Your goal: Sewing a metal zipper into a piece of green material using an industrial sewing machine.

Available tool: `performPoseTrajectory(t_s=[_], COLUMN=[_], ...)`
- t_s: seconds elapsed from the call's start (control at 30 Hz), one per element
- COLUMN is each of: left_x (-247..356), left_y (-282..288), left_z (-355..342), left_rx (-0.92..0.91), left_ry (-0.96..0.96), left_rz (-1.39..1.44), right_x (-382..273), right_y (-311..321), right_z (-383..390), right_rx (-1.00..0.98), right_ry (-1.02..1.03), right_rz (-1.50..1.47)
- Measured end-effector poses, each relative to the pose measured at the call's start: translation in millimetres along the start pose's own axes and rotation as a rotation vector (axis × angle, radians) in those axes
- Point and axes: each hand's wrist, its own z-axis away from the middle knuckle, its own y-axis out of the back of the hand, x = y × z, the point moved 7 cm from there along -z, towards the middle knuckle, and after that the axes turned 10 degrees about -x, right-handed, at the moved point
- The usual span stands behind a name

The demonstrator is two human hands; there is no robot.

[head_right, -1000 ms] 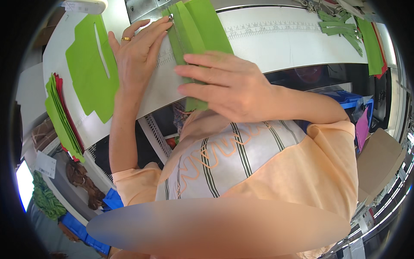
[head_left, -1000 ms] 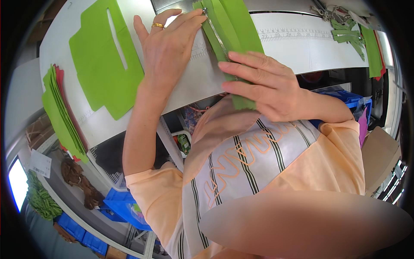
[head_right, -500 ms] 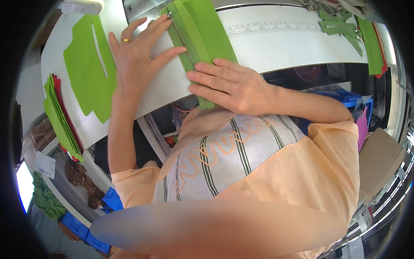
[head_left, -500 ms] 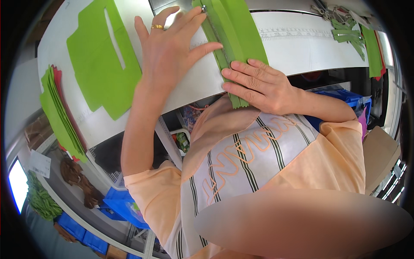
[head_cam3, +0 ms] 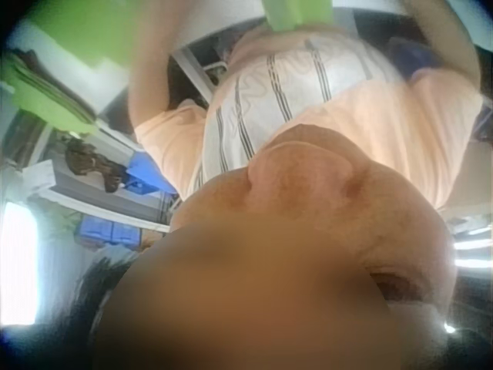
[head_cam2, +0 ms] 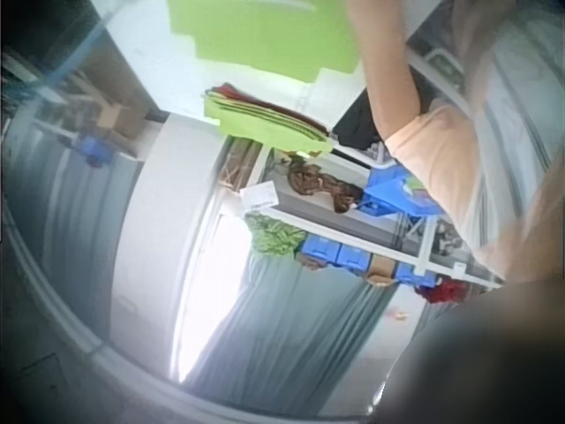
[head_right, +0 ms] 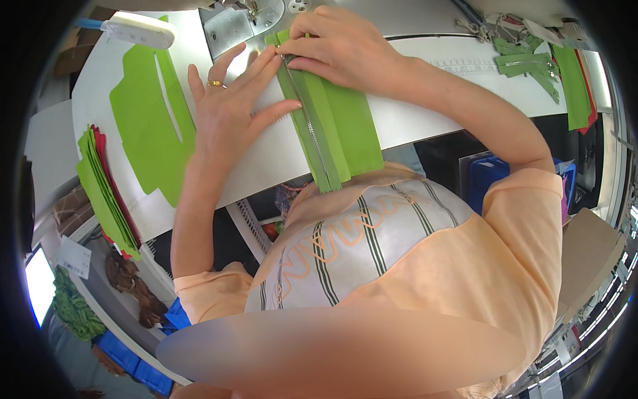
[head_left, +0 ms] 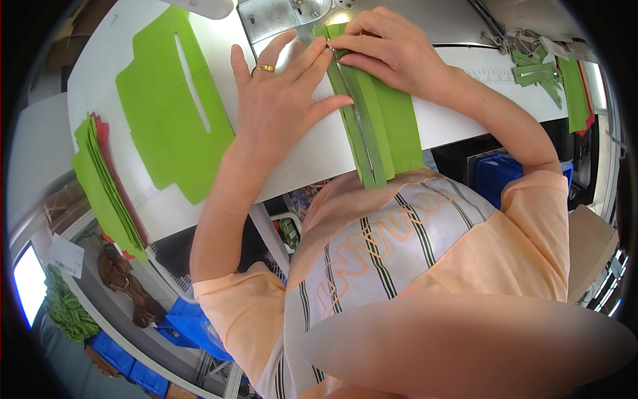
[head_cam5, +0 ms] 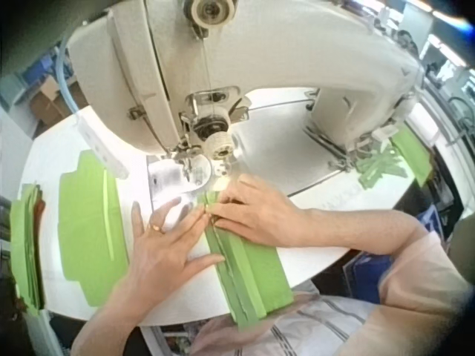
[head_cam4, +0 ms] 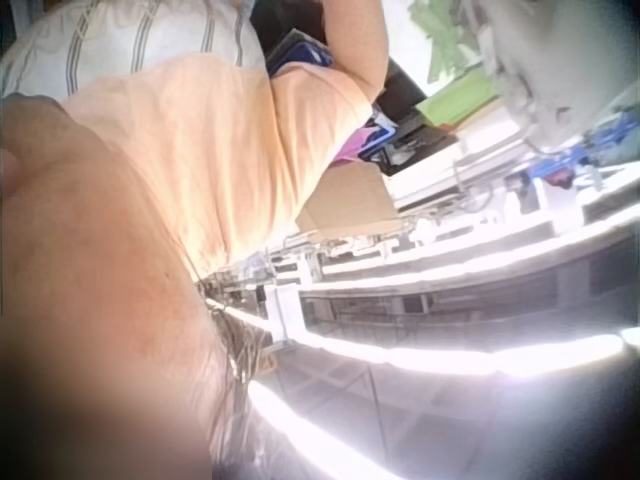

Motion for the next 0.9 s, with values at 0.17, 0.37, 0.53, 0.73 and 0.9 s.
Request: performPoseTrajectory(t_s=[0.17, 0.37, 0.53, 0.73, 0.9], left_x=[1, 1, -6, -17, -30], left_y=[2, 3, -2, 51, 57], left_z=[-2, 1, -3, 30, 125], left_rx=[0.052, -0.003, 0.002, 0.151, -0.152], left_ry=[-0.033, 0.017, 0.042, 0.168, 0.488], left_rz=[0.019, 0.039, 0.157, 0.166, -0.265], right_x=[-15, -32, -29, -31, -30], right_y=[22, 8, 8, 11, 7], right_z=[16, 34, 34, 34, 34], right_rx=[0.349, 0.399, 0.386, 0.386, 0.347], right_ry=[0.179, 0.106, 0.079, 0.082, 0.099], right_rz=[0.053, 0.183, 0.186, 0.184, 0.163])
